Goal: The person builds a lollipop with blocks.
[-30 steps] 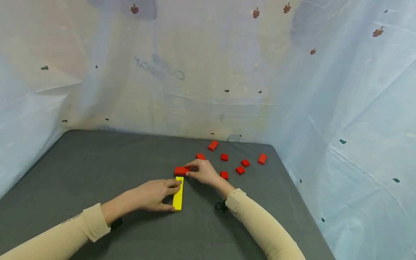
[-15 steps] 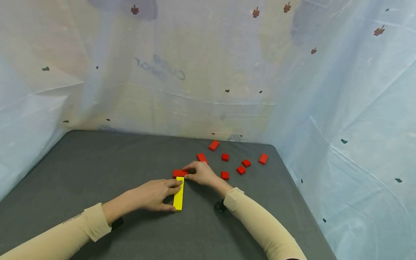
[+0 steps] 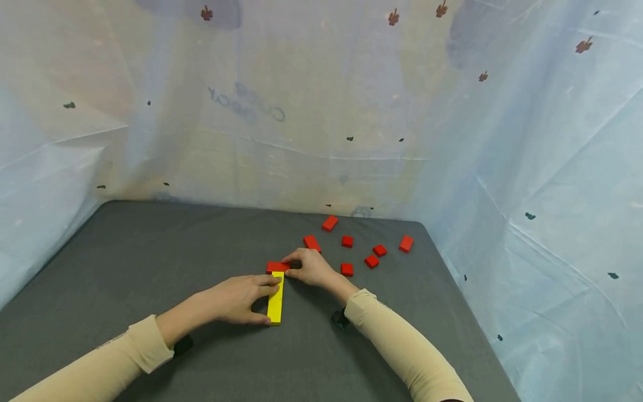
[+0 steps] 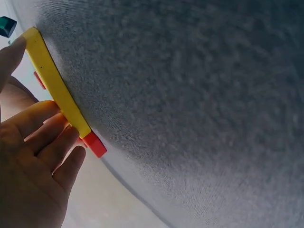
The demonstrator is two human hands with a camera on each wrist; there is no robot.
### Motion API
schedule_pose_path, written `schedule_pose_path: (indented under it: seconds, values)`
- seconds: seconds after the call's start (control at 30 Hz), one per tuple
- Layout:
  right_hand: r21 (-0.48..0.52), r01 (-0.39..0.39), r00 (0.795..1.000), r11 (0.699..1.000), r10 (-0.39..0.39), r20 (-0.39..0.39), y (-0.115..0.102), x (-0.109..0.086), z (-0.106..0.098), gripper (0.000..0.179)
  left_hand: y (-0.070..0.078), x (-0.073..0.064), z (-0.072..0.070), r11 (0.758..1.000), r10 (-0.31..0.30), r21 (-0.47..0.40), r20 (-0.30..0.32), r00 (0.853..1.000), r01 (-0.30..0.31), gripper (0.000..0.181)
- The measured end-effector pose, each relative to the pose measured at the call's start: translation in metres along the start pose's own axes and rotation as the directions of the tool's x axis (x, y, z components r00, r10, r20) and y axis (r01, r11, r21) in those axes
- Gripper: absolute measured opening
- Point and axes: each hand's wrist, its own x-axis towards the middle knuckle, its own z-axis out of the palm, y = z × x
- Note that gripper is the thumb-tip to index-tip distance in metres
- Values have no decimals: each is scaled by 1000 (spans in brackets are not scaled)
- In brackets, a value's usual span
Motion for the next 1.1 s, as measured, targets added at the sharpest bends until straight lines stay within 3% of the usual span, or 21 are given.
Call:
schedule_pose_path:
  seconds: [0.37,0.67,0.83,1.1]
  values:
    - [47,28,999,999,-27,-25,2,-5,0,35,-1,1,-4,998,-28,-60,-6,1000,28,74]
    - [180,27,990,983,-1,-141,17,-37,-22,40,-4,-1,-2,993,-73,-92,-32,997,70,75]
    - [169,-20,978,985,55,-203,37,-59,-38,39,-7,-3,-4,989,-124,-86,-78,989,117,74]
    - [119,-133,959,984,158,-235,71,-92,-53,39,-10,-3,-4,996,-85,-43,-74,994,82,90]
